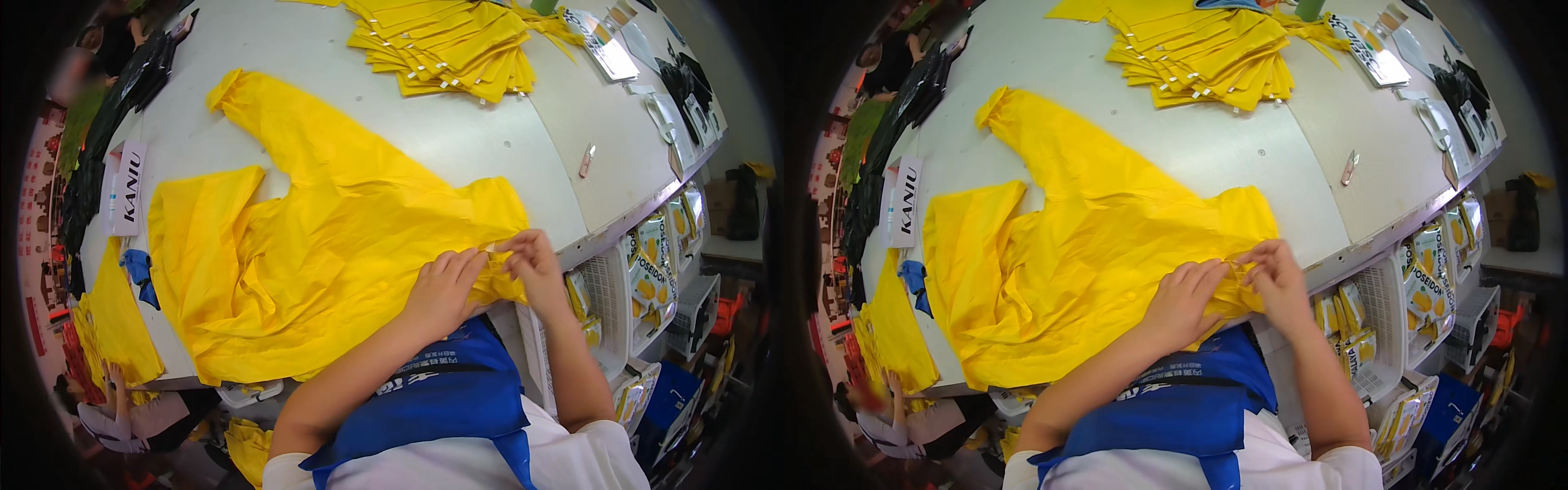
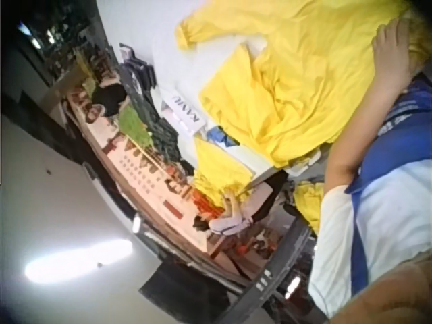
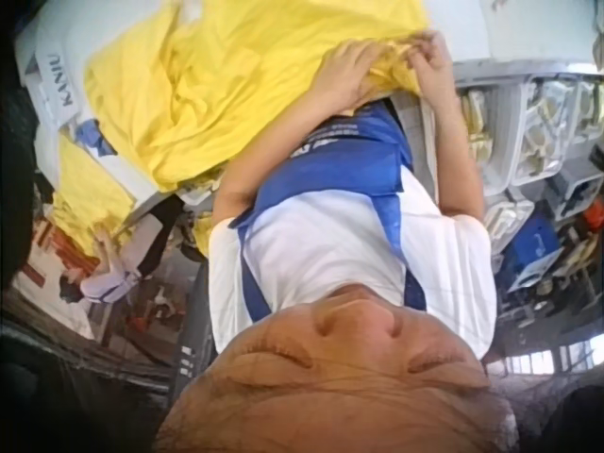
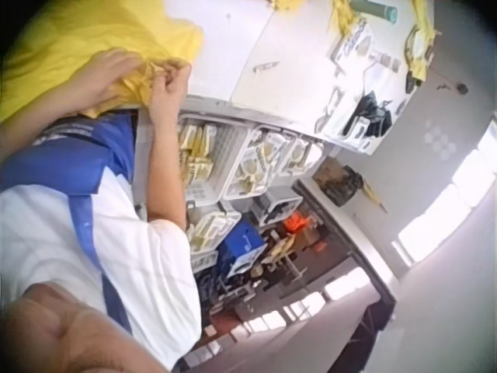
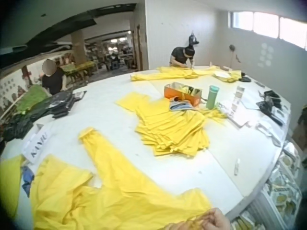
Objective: The person folds yellow garments on a large white table, smoothing and aligning edges, then places folded items into a white basket. The person also uses a small metal tool to trim loose threads from the garments.
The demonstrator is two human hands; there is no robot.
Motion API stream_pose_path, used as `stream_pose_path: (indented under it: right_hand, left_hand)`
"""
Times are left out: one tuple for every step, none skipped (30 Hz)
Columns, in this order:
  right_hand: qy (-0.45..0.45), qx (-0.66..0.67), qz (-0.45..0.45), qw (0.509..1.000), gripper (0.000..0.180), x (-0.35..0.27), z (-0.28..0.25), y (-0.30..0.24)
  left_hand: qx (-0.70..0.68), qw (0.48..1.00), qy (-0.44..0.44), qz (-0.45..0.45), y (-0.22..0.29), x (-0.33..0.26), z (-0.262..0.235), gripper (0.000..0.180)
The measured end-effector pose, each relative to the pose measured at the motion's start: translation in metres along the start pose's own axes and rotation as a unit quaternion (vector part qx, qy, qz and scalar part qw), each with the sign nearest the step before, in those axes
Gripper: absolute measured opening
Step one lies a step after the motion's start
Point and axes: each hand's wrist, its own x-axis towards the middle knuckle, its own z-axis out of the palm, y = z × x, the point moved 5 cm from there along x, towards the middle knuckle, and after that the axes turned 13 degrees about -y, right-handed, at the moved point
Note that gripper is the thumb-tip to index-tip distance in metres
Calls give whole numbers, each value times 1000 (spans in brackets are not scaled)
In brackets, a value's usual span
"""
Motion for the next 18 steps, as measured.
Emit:
stream_pose_path:
  right_hand:
    - [46,-48,-33,997,25,6,-25,2]
    - [102,-96,-59,988,23,15,-56,10]
    - [159,-142,-84,973,21,25,-90,16]
    - [224,-239,-52,943,23,36,-120,19]
    - [284,-332,-20,899,27,49,-151,22]
    - [351,-443,-36,824,33,60,-190,39]
    - [405,-544,-50,733,40,72,-214,55]
    - [406,-550,-3,730,42,85,-221,58]
    - [407,-554,45,725,44,94,-229,62]
    - [405,-557,94,719,46,103,-235,65]
    - [372,-523,116,758,48,111,-246,69]
    - [339,-486,139,794,50,117,-258,72]
    - [304,-449,158,825,51,119,-265,72]
    - [286,-459,163,825,50,117,-266,72]
    - [269,-469,168,825,49,114,-266,71]
    - [249,-480,169,824,48,114,-265,65]
    - [260,-491,170,814,44,113,-255,50]
    - [270,-501,170,804,41,112,-241,35]
  left_hand:
    - [12,1000,-5,-13,-4,6,7,38]
    - [26,999,-10,-27,-9,13,14,36]
    - [42,998,-16,-39,-13,20,18,34]
    - [44,996,-57,-58,-18,26,22,30]
    - [46,991,-99,-77,-23,31,26,27]
    - [49,984,-144,-90,-25,36,31,24]
    - [36,988,-135,-69,-26,39,33,21]
    - [23,991,-123,-55,-28,39,34,19]
    - [9,993,-111,-39,-30,38,35,17]
    - [2,994,-109,-31,-31,38,37,16]
    - [-7,994,-109,-21,-30,37,38,15]
    - [-17,994,-108,-10,-28,37,39,14]
    - [-12,992,-124,-22,-26,38,40,14]
    - [-7,990,-140,-33,-24,39,40,13]
    - [-2,987,-156,-44,-24,40,41,14]
    - [4,988,-150,-46,-24,40,43,14]
    - [11,988,-142,-51,-26,40,45,15]
    - [19,989,-134,-56,-28,39,47,16]
